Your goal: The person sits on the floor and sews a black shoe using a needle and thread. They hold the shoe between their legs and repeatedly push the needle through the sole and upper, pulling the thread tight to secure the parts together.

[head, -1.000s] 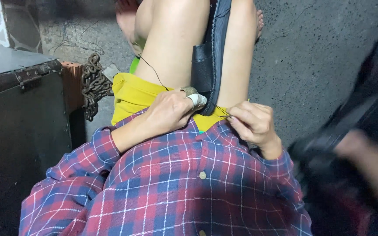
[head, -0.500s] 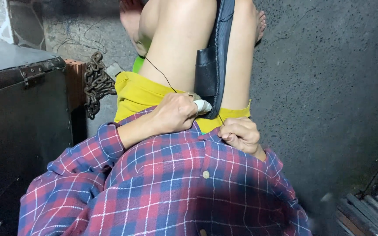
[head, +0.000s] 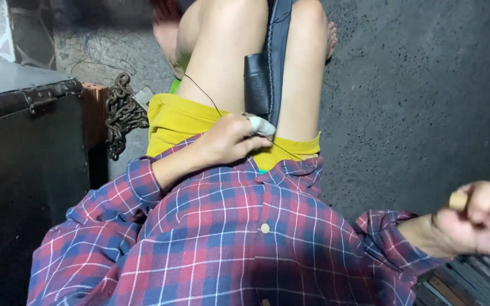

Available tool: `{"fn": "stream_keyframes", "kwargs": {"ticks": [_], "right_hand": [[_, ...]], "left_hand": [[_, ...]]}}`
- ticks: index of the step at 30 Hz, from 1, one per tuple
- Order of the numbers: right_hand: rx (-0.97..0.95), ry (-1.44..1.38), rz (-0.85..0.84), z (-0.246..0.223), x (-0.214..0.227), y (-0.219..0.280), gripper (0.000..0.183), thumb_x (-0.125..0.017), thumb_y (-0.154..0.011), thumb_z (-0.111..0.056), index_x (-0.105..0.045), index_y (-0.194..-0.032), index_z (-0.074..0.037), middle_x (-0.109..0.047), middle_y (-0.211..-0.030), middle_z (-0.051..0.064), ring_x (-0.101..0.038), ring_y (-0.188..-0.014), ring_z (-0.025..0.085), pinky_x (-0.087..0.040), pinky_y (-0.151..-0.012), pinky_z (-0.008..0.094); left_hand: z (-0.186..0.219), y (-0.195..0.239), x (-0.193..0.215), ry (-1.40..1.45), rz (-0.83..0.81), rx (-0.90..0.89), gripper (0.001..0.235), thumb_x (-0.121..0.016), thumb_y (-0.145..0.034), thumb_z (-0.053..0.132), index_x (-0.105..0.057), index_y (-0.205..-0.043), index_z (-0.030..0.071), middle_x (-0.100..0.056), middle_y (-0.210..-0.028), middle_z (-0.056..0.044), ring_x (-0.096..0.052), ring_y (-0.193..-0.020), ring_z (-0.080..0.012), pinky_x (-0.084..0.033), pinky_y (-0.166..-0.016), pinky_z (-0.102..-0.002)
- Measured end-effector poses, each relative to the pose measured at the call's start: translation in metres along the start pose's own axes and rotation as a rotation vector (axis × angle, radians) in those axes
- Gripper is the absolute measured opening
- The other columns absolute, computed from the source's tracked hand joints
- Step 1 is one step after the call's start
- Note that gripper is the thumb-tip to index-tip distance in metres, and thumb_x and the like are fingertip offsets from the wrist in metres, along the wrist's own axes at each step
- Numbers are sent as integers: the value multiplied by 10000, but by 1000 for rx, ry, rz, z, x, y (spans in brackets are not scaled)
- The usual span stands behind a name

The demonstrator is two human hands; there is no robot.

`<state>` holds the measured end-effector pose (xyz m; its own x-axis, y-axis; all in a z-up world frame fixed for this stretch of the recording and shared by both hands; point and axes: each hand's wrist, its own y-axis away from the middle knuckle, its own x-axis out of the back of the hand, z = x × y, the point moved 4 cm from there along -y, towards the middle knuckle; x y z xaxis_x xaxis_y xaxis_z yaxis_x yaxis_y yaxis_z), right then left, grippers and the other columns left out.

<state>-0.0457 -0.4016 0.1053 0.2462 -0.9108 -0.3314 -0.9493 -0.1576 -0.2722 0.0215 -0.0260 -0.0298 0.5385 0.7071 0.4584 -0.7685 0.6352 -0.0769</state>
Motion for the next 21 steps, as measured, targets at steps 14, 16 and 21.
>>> {"fn": "stream_keyframes", "kwargs": {"ticks": [14,16,21], "right_hand": [[-734,115,58,233,-148,-56,170,-540,-928,-1,-449,-1069,26,-623,-695,175,-676,-580,214,-601,-508,281],[-737,112,58,230,-155,-64,175,-541,-927,0,-448,-1071,35,-623,-684,181,-674,-569,208,-603,-507,270],[-717,120,22,231,-165,-70,189,-542,-937,-22,-435,-1084,28,-634,-631,210,-672,-520,213,-584,-483,261]], "left_hand": [[-50,44,83,1199,702,596,62,-684,-877,87,-648,-927,80,-616,-571,-163,-617,-460,-145,-444,-374,-161],[-50,63,128,975,713,626,61,-674,-908,91,-635,-954,82,-624,-615,-149,-621,-487,-139,-468,-382,-185],[-6,88,171,-849,555,555,535,-690,-827,-127,-571,-1339,-29,-633,-837,-376,-651,-926,-577,-351,-980,-618]]}}
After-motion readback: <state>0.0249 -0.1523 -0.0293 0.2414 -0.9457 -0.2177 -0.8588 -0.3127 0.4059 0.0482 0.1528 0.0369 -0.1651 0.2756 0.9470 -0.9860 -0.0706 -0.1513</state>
